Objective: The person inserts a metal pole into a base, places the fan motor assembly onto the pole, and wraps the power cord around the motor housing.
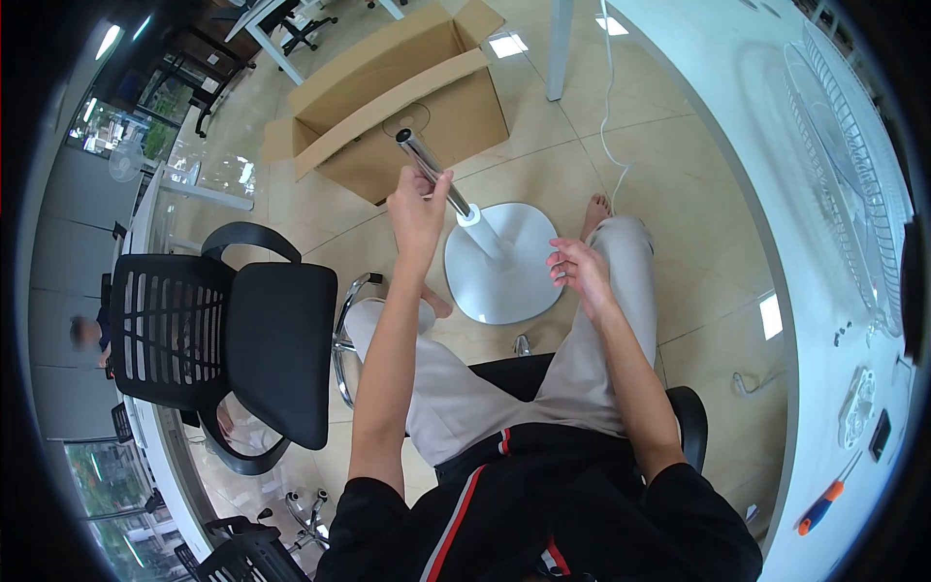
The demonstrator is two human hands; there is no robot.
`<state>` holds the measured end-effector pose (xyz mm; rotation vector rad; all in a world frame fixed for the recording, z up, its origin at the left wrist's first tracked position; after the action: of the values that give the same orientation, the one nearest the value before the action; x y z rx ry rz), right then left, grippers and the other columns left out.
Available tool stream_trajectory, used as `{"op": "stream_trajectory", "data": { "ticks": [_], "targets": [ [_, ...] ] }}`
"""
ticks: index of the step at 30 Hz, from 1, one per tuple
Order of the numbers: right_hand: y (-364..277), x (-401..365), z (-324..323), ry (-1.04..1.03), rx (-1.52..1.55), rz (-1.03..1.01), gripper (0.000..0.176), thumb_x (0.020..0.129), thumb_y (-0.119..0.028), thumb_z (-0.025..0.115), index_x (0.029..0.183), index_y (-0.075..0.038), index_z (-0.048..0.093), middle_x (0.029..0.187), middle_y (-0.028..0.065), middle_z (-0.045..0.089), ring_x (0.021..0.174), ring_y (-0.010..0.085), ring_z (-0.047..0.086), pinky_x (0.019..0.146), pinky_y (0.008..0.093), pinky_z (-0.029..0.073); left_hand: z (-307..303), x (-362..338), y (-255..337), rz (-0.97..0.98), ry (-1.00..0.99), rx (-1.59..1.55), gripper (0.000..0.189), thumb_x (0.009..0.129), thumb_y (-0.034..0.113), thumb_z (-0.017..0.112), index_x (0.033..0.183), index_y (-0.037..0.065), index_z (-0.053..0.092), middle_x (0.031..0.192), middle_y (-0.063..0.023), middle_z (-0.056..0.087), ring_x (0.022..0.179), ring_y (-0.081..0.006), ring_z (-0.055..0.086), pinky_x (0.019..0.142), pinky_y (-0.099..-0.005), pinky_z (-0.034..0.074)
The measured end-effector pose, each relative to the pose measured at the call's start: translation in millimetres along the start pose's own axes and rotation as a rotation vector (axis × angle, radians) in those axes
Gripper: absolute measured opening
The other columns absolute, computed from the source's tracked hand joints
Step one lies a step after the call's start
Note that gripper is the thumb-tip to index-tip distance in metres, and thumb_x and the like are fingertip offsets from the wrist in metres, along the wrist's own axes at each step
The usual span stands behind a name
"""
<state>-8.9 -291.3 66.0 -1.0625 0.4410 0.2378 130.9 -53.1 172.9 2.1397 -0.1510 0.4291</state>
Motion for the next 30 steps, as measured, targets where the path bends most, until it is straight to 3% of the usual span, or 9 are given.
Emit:
{"op": "stream_trajectory", "data": {
  "ticks": [8, 17, 30],
  "targets": [
    [4, 3, -1, -0.004, -0.011, 0.0, 0.033, 0.092, -0.027, 0.058, 0.115, -0.003, 0.062, 0.089, 0.0054, 0.066, 0.074, 0.0122, 0.062, 0.067, 0.0276, 0.051, 10, -9, -14, -0.063, -0.063, 0.086, 0.034, 0.087, 0.024, 0.076, 0.095, -0.005, 0.06, 0.093, -0.0225, 0.073, 0.09, -0.0314, 0.074, 0.078, -0.0373, 0.057],
    [4, 4, 0, -0.002, -0.046, 0.013, 0.035, 0.092, -0.028, 0.058, 0.116, -0.003, 0.062, 0.089, 0.0055, 0.065, 0.076, 0.0124, 0.062, 0.068, 0.0282, 0.051, 15, -17, -19, -0.104, -0.054, 0.13, 0.032, 0.086, 0.025, 0.076, 0.097, -0.001, 0.062, 0.092, -0.016, 0.075, 0.089, -0.0275, 0.074, 0.078, -0.0373, 0.056],
    [9, 5, 1, -0.001, -0.074, 0.022, 0.036, 0.092, -0.027, 0.057, 0.117, -0.002, 0.061, 0.09, 0.0054, 0.065, 0.076, 0.0124, 0.061, 0.07, 0.0283, 0.05, 20, -24, -31, -0.128, -0.06, 0.197, 0.032, 0.085, 0.029, 0.076, 0.094, 0.001, 0.064, 0.09, -0.0153, 0.075, 0.087, -0.0294, 0.074, 0.075, -0.0398, 0.056]
  ]
}}
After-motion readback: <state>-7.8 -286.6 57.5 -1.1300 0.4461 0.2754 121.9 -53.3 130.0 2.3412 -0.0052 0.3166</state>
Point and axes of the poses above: each hand's wrist, its own x-axis towards the middle knuckle, its own z-axis out of the palm, y = z × x, the point moved 3 cm from there along x, towards the middle knuckle
